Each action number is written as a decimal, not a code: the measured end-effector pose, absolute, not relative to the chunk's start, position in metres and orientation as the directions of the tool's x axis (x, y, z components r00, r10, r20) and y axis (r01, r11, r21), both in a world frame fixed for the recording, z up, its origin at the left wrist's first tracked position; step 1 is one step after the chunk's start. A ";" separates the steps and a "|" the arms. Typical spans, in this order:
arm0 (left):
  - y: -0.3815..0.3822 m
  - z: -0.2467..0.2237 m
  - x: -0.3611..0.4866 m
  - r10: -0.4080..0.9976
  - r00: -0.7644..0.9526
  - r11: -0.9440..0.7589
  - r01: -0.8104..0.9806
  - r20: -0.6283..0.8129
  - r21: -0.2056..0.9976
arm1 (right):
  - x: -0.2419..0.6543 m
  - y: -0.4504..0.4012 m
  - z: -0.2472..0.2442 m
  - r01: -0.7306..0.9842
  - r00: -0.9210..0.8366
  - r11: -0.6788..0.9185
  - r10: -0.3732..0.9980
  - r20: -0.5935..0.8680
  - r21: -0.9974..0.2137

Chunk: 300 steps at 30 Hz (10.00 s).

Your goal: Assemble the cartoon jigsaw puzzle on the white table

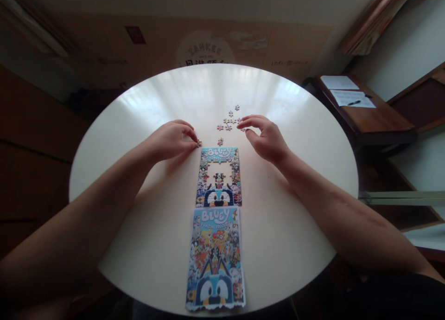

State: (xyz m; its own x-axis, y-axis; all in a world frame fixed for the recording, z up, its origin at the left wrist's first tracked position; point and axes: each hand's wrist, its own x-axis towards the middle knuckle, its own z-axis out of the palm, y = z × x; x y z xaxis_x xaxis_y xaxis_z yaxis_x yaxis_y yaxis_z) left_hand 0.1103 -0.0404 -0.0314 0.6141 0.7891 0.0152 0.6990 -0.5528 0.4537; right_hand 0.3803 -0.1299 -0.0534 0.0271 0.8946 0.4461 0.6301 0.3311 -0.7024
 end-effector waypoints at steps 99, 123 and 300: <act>-0.079 -0.014 0.121 0.455 0.882 -0.711 0.444 -0.125 0.545 | 0.349 -0.156 -0.044 0.577 -0.655 0.686 0.713 0.250 -0.443; -0.087 -0.019 0.131 0.466 0.884 -0.761 0.419 -0.032 0.495 | 0.353 -0.160 -0.033 0.602 -0.673 0.713 0.696 0.253 -0.361; -0.002 -0.050 0.089 0.876 0.474 -0.477 0.830 0.084 0.290 | 0.418 -0.064 -0.085 0.950 -0.079 0.197 0.901 0.428 -0.241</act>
